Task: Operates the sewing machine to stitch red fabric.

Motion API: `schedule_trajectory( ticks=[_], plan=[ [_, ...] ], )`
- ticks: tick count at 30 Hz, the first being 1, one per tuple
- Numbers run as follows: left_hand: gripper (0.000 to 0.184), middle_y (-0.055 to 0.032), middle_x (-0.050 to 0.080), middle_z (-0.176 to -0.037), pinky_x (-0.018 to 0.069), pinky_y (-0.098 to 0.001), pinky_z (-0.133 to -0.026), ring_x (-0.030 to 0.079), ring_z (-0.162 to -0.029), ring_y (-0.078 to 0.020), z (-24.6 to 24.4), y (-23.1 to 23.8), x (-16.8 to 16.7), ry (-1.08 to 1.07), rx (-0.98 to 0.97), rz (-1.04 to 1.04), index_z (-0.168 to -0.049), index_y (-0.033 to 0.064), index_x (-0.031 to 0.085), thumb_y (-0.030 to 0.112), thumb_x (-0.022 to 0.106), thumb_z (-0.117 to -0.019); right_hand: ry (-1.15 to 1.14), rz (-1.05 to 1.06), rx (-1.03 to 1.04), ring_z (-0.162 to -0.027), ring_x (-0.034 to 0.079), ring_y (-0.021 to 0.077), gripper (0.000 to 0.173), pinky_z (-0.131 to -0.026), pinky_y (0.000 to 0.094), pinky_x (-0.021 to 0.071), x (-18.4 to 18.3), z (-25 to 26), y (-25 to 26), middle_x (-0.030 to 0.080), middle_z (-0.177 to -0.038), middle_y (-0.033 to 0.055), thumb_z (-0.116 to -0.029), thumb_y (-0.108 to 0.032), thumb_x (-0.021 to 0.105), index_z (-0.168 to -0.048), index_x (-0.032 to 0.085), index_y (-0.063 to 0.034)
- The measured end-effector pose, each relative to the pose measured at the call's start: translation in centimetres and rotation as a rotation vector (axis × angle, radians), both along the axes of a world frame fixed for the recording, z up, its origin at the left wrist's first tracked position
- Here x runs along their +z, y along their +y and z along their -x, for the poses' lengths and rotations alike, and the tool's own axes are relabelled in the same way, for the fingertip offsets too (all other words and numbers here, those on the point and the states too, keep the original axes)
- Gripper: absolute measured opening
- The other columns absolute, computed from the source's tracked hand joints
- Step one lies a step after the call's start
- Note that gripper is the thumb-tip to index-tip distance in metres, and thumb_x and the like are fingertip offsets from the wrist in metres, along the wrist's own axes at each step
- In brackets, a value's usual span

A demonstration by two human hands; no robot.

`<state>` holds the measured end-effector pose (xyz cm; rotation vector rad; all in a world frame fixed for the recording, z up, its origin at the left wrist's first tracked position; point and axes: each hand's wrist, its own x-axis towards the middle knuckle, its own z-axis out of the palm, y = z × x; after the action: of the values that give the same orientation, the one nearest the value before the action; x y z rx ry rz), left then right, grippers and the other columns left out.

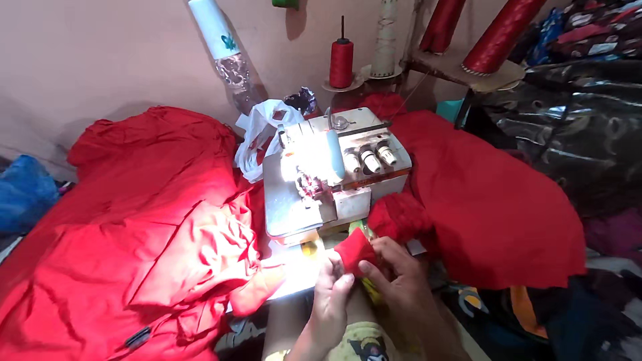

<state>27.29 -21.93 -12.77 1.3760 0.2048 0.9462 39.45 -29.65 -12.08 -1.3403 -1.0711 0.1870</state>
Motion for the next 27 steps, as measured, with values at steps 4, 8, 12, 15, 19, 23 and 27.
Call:
schedule_trajectory(
  ticks=[4,8,12,15,19,23,27],
  plan=[
    [0.014,0.0208,0.064,-0.089,0.0495,-0.0114,-0.079,0.06,-0.088,0.0114,2.9,-1.4,-1.1,0.073,0.398,-0.117,-0.095,0.0249,0.063,0.033,0.053,-0.1012,-0.027,-0.01,0.254,-0.091,0.063,-0.0005,0.022,-0.081,0.0143,0.0516,1.4,0.3,0.8,0.07,-0.09,0.0007,-0.0967,-0.025,0.066,-0.087,0.071,-0.0052],
    [0.013,0.0244,0.065,-0.096,0.0493,-0.0116,-0.084,0.06,-0.095,0.0112,5.2,0.2,-1.1,0.027,0.612,-0.148,-0.102,0.0333,0.064,0.032,0.051,-0.1028,-0.229,0.121,0.722,-0.067,0.059,0.0023,0.021,-0.063,0.0157,0.0485,3.5,0.3,2.1,0.067,-0.077,0.0051,-0.0982,-0.018,0.063,-0.091,0.072,-0.0013],
    [0.035,0.0184,0.069,-0.09,0.0518,-0.0156,-0.085,0.063,-0.089,0.0085,7.5,0.7,2.4,0.156,-0.016,0.336,-0.097,0.0248,0.066,0.031,0.035,-0.1089,-0.331,0.283,1.105,-0.061,0.059,0.0123,0.021,-0.056,0.0278,0.048,6.6,2.1,3.6,0.062,-0.07,0.0097,-0.0979,-0.015,0.062,-0.089,0.069,0.0028],
    [0.044,0.0246,0.065,-0.085,0.0441,-0.0053,-0.068,0.056,-0.077,0.0177,9.9,2.3,0.9,0.121,-0.375,0.179,-0.098,0.0334,0.072,0.062,0.038,-0.1025,-0.307,0.223,1.25,-0.059,0.056,0.0067,0.02,-0.053,0.0216,0.0439,7.7,2.5,4.4,0.061,-0.068,0.0065,-0.0985,-0.013,0.061,-0.087,0.068,0.0019],
    [0.033,0.0088,0.067,-0.093,0.0457,-0.0202,-0.1,0.062,-0.097,0.005,13.5,4.6,0.0,-0.049,-0.375,-0.24,-0.098,0.0133,0.064,0.044,0.053,-0.1045,-0.121,0.131,1.392,-0.071,0.058,0.0009,0.02,-0.064,0.0138,0.0466,6.9,3.0,5.3,0.064,-0.077,0.0073,-0.0994,-0.011,0.062,-0.09,0.067,0.0063],
    [0.025,0.0024,0.066,-0.085,0.0479,-0.0224,-0.096,0.063,-0.093,-0.0006,17.6,4.0,1.5,0.098,-0.208,-0.268,-0.089,0.0077,0.063,0.03,0.068,-0.0984,-0.053,0.308,1.284,-0.06,0.051,-0.0026,0.027,-0.056,0.0139,0.0402,6.1,4.6,5.5,0.06,-0.066,0.0035,-0.0973,-0.016,0.065,-0.083,0.067,0.0068],
    [0.02,0.001,0.07,-0.093,0.0513,-0.0116,-0.084,0.062,-0.094,0.0052,18.3,3.7,1.5,0.478,0.4,-0.394,-0.088,0.0022,0.071,0.022,0.074,-0.0896,-0.271,0.421,0.879,-0.071,0.062,0.0117,0.026,-0.068,0.0311,0.0495,3.5,6.0,9.1,0.068,-0.076,0.0095,-0.0955,-0.021,0.066,-0.086,0.073,0.002]
  ],
)
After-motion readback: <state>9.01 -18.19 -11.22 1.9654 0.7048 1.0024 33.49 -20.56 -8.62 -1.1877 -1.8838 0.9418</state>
